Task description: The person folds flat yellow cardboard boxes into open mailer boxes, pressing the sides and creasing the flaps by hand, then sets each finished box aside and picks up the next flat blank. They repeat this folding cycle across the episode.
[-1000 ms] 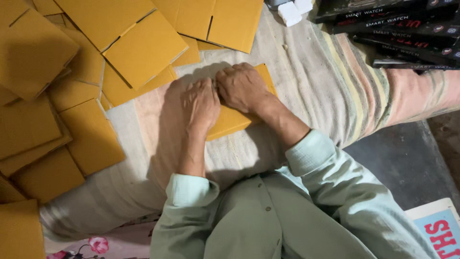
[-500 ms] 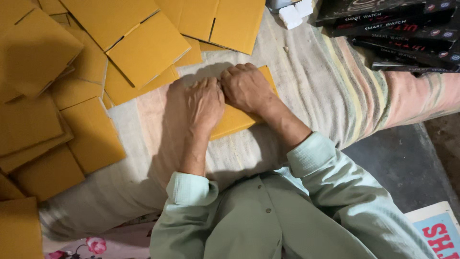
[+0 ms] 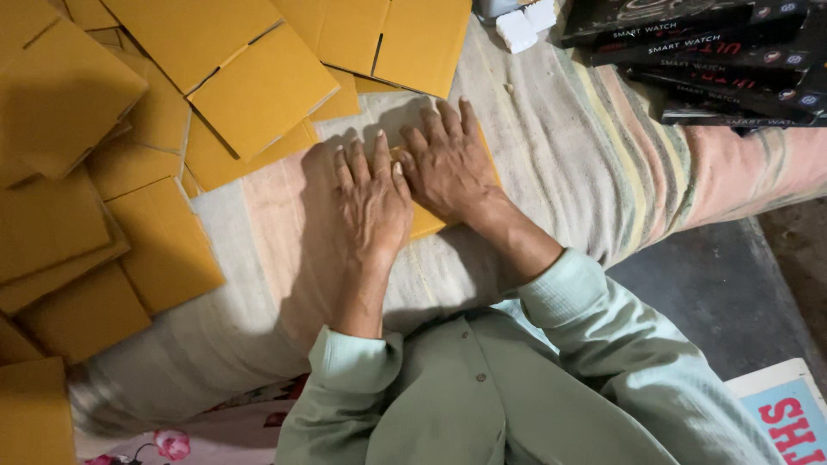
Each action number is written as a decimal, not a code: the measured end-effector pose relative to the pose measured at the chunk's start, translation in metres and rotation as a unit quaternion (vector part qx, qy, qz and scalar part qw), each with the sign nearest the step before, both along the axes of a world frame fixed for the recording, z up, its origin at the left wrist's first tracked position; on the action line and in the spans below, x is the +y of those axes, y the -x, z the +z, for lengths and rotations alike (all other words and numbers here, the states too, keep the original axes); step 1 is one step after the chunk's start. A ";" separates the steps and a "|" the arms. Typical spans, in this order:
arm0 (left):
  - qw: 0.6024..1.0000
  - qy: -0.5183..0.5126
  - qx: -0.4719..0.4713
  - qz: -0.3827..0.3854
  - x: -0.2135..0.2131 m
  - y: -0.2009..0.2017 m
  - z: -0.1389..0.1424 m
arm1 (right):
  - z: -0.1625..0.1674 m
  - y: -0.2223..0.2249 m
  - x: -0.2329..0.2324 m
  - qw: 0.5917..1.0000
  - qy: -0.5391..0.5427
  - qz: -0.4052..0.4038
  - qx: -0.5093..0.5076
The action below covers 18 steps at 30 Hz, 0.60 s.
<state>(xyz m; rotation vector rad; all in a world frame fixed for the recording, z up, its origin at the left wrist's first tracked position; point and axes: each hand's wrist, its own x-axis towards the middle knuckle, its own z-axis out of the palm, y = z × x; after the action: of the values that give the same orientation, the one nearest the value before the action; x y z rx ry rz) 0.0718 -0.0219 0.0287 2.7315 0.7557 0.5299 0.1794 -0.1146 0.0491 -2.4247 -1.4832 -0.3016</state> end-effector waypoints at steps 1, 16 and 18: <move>1.000 0.010 0.007 -0.001 0.000 0.004 -0.002 | -0.003 -0.001 -0.003 1.000 0.005 -0.021 0.015; 0.985 0.051 0.075 -0.146 -0.009 0.063 0.018 | -0.005 0.028 -0.053 0.990 0.019 0.128 0.055; 0.985 0.032 0.102 -0.133 -0.010 0.057 0.018 | -0.005 0.035 -0.046 0.989 0.074 0.123 0.037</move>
<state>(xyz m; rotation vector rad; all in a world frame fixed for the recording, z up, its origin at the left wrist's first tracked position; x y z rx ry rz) 0.0147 -0.0315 0.0471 2.7937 0.4312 0.1661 0.1439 -0.1602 0.0440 -2.2994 -1.8048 -0.0505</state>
